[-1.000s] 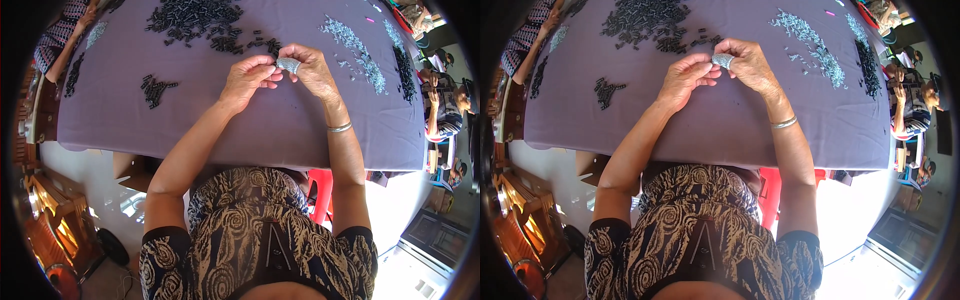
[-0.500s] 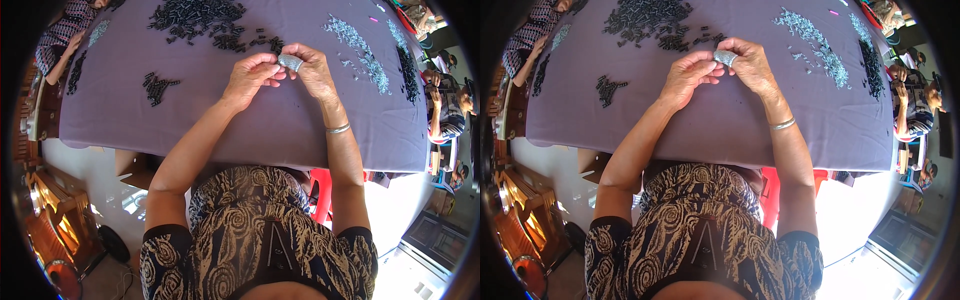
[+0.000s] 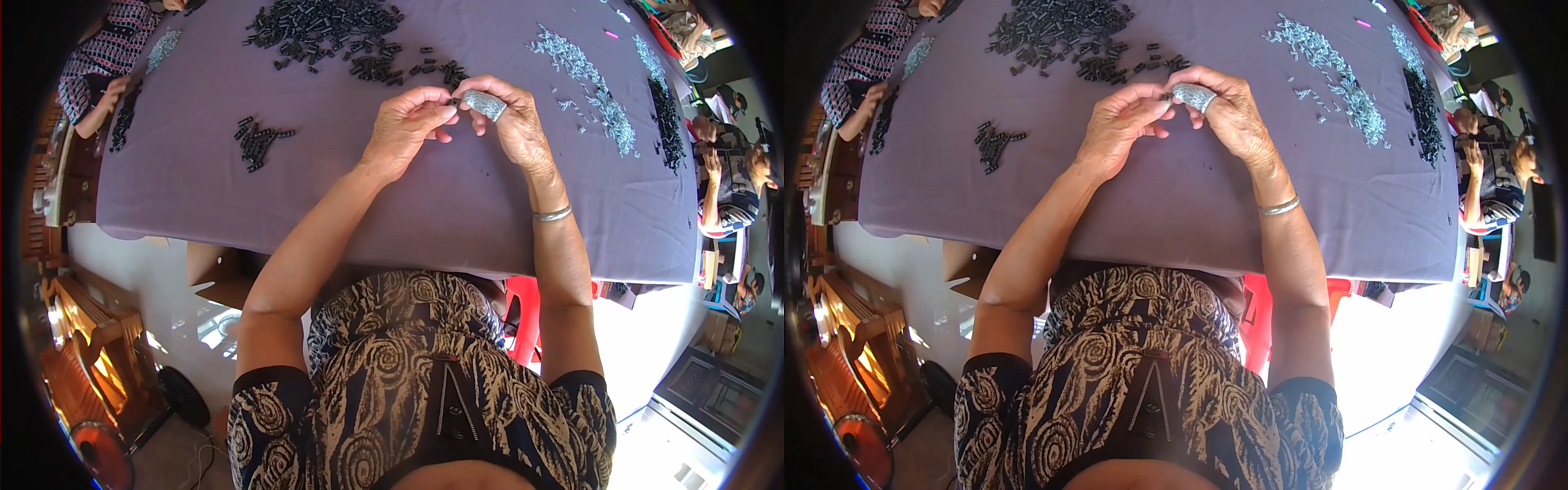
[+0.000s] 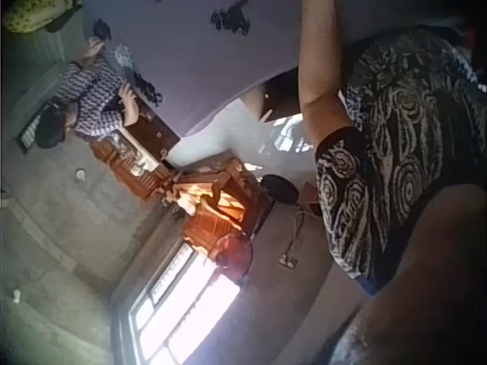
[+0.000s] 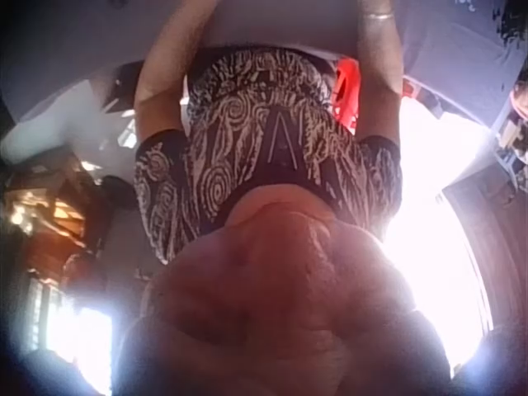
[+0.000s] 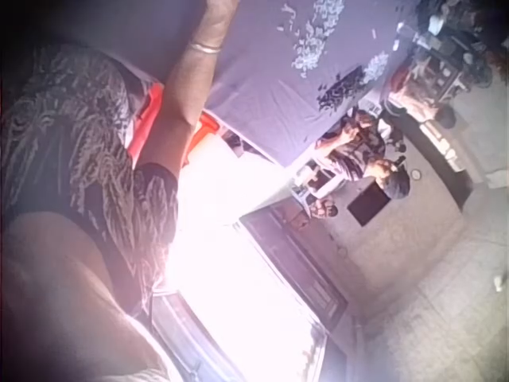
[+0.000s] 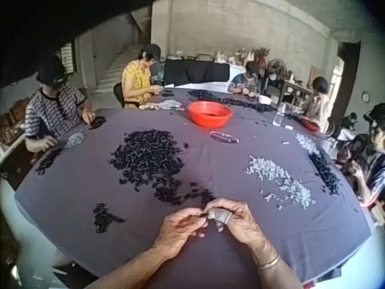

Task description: Sorting small black plastic tubes and silver mesh filters on a workshop table.

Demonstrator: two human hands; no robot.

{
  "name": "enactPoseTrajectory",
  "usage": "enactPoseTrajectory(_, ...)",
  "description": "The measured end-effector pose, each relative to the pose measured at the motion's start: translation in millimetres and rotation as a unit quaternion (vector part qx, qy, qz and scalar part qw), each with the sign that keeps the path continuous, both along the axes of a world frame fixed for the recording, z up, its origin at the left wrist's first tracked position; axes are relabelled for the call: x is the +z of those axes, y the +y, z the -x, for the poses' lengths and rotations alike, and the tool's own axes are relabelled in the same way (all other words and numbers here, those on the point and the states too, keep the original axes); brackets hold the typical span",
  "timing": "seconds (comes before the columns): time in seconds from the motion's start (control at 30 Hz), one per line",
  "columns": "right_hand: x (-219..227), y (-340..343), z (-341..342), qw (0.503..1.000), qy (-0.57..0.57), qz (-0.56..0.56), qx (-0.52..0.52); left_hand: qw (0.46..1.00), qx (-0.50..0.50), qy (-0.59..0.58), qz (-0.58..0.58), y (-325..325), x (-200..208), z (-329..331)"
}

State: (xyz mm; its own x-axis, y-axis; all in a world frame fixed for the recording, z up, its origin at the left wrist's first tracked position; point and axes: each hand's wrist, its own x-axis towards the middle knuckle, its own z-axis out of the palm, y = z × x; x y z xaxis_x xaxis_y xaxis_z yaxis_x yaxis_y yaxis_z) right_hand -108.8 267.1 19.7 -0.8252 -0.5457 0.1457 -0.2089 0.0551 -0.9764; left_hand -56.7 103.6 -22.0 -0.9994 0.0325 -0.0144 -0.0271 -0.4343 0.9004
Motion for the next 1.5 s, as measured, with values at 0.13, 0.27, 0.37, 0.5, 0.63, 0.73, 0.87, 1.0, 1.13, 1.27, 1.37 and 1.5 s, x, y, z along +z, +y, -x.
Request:
enactPoseTrajectory(0.13,-8.6,7.6,10.8,0.994,-0.026,0.045,-0.093,0.999,0.05,-0.007,0.021,-5.4,4.8,1.5)
enactPoseTrajectory(0.27,-17.1,14.5,21.5,0.985,-0.019,0.024,-0.168,0.994,0.11,0.009,0.001,-14.9,4.2,6.2)
enactPoseTrajectory(0.37,-20.7,13.0,25.2,0.98,0.013,-0.008,-0.198,0.985,0.169,0.035,0.01,-25.4,4.4,10.1)
enactPoseTrajectory(0.5,-18.5,10.7,36.4,0.968,0.098,-0.133,-0.189,0.976,0.21,0.037,0.031,-34.7,5.2,16.7)
enactPoseTrajectory(0.63,-15.5,-6.2,47.6,0.965,0.15,-0.156,-0.147,0.97,0.237,0.045,0.022,-37.7,4.8,18.1)
enactPoseTrajectory(0.73,-13.8,-19.3,52.8,0.952,0.193,-0.194,-0.135,0.964,0.26,0.052,0.011,-38.8,4.8,18.9)
enactPoseTrajectory(0.87,-20.1,-36.7,55.2,0.933,0.228,-0.255,-0.109,0.96,0.277,0.037,0.017,-37.0,5.5,18.5)
enactPoseTrajectory(1.0,-28.2,-33.8,53.6,0.923,0.265,-0.259,-0.107,0.959,0.281,0.029,0.005,-35.4,4.5,17.8)
enactPoseTrajectory(1.13,-30.6,-15.2,52.3,0.912,0.287,-0.267,-0.12,0.962,0.271,0.002,0.022,-35.3,4.5,17.3)
enactPoseTrajectory(1.27,-21.8,-10.2,54.6,0.916,0.285,-0.254,-0.121,0.961,0.276,0.0,0.027,-34.6,6.3,17.6)
enactPoseTrajectory(1.37,-13.9,-23.6,55.1,0.93,0.27,-0.223,-0.11,0.96,0.278,0.0,0.024,-35.4,4.9,17.6)
enactPoseTrajectory(1.5,-18.8,-42.0,69.3,0.899,0.352,-0.249,-0.077,0.96,0.28,-0.003,0.022,-35.3,0.0,18.9)
